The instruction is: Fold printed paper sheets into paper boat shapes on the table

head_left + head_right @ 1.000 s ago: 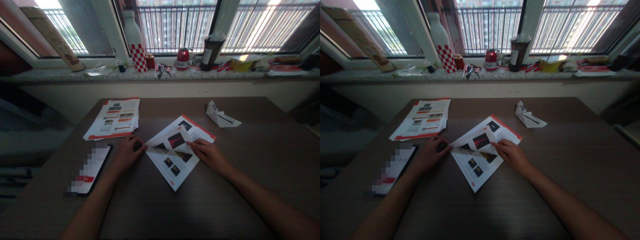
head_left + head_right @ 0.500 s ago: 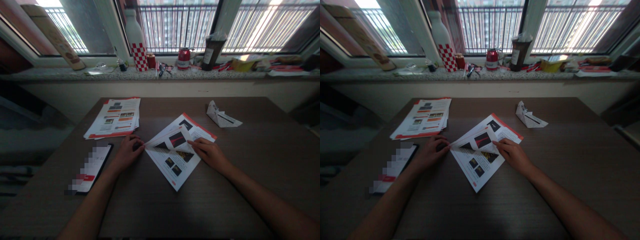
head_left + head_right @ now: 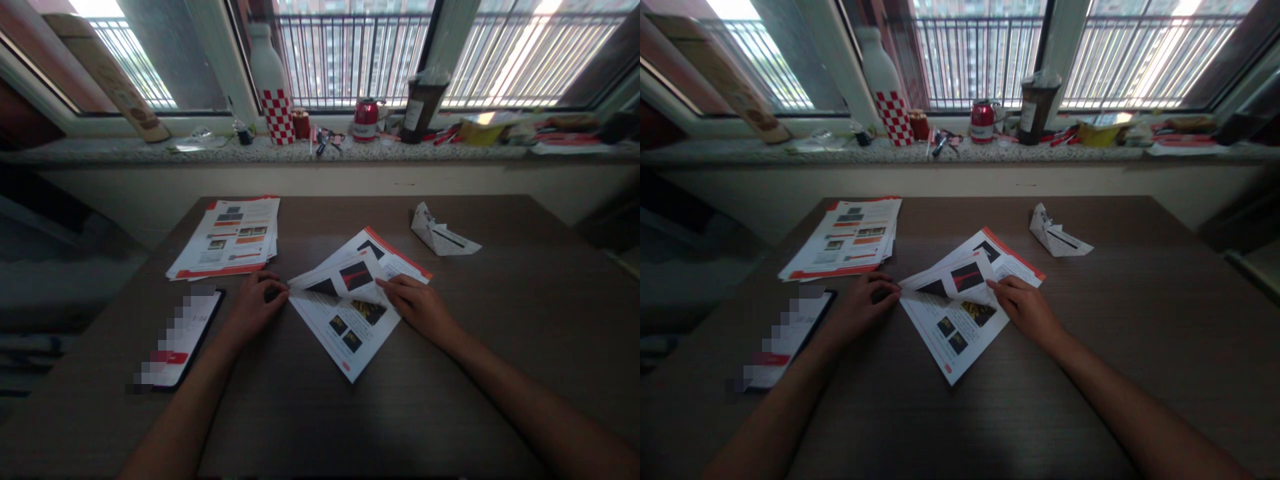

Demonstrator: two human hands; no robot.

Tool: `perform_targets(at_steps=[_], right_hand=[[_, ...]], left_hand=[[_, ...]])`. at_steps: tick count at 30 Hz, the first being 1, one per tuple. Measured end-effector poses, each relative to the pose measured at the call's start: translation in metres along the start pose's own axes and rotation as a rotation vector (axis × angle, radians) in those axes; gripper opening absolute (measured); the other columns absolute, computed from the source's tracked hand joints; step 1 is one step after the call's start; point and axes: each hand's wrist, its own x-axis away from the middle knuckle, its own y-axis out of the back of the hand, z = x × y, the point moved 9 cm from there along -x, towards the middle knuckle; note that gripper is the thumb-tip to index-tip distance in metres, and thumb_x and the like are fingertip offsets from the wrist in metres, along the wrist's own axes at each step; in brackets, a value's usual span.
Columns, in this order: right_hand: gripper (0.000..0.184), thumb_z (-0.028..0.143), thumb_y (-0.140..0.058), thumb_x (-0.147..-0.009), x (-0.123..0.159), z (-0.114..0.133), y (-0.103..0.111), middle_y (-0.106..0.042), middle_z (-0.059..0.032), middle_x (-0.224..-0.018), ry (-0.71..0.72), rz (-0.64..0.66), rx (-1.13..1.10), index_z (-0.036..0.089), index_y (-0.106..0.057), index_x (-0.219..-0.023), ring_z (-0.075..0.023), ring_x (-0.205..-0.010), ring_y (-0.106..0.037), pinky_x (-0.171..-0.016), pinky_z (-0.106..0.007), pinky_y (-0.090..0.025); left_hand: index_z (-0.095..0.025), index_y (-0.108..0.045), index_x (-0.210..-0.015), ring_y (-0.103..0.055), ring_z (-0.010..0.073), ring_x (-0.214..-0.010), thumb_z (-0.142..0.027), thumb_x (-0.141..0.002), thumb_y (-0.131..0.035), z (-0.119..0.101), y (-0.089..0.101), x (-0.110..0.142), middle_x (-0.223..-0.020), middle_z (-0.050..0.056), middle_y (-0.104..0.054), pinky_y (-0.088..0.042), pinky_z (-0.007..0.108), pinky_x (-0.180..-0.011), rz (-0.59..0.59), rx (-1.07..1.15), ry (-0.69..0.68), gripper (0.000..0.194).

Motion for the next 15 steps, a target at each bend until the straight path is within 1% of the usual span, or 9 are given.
perform_targets(at_steps=[4,6,10,15], right_hand=[[0.038,0.024,-0.05,-0.106,0.0,-0.006,0.005,-0.074,-0.0104,-0.109,-0.029,-0.043,0.035,0.027,-0.07,-0.138,-0.0245,-0.096,-0.072,-0.081,-0.039,-0.059],[0.038,0.024,-0.051,-0.105,0.001,-0.01,0.007,-0.074,-0.0104,-0.11,-0.041,-0.056,0.076,0.028,-0.071,-0.138,-0.0258,-0.097,-0.071,-0.082,-0.041,-0.059],[0.037,0.026,-0.053,-0.105,0.002,-0.013,0.012,-0.075,-0.0118,-0.11,-0.035,-0.088,0.175,0.026,-0.072,-0.137,-0.0284,-0.099,-0.07,-0.086,-0.045,-0.058],[0.036,0.028,-0.053,-0.105,0.002,-0.019,0.018,-0.075,-0.0125,-0.11,-0.061,-0.114,0.207,0.024,-0.072,-0.136,-0.0285,-0.098,-0.07,-0.086,-0.046,-0.057]], left_hand=[[-0.02,-0.079,-0.091,-0.06,0.0329,-0.119,-0.047,-0.089,-0.066,0.003,-0.001,-0.001,-0.121,0.012,-0.061,-0.047,0.054,-0.112,-0.003,0.007,0.011,0.031],[-0.02,-0.079,-0.091,-0.059,0.0336,-0.119,-0.048,-0.088,-0.066,0.002,-0.001,-0.001,-0.121,0.012,-0.061,-0.046,0.055,-0.111,-0.004,0.005,0.009,0.031],[-0.02,-0.078,-0.089,-0.059,0.0352,-0.12,-0.047,-0.089,-0.065,-0.001,0.0,0.0,-0.121,0.012,-0.061,-0.045,0.057,-0.111,-0.018,-0.013,0.008,0.03],[-0.02,-0.076,-0.088,-0.059,0.0342,-0.119,-0.045,-0.089,-0.063,-0.005,0.002,0.002,-0.122,0.012,-0.061,-0.046,0.056,-0.111,-0.026,-0.038,0.005,0.028]])
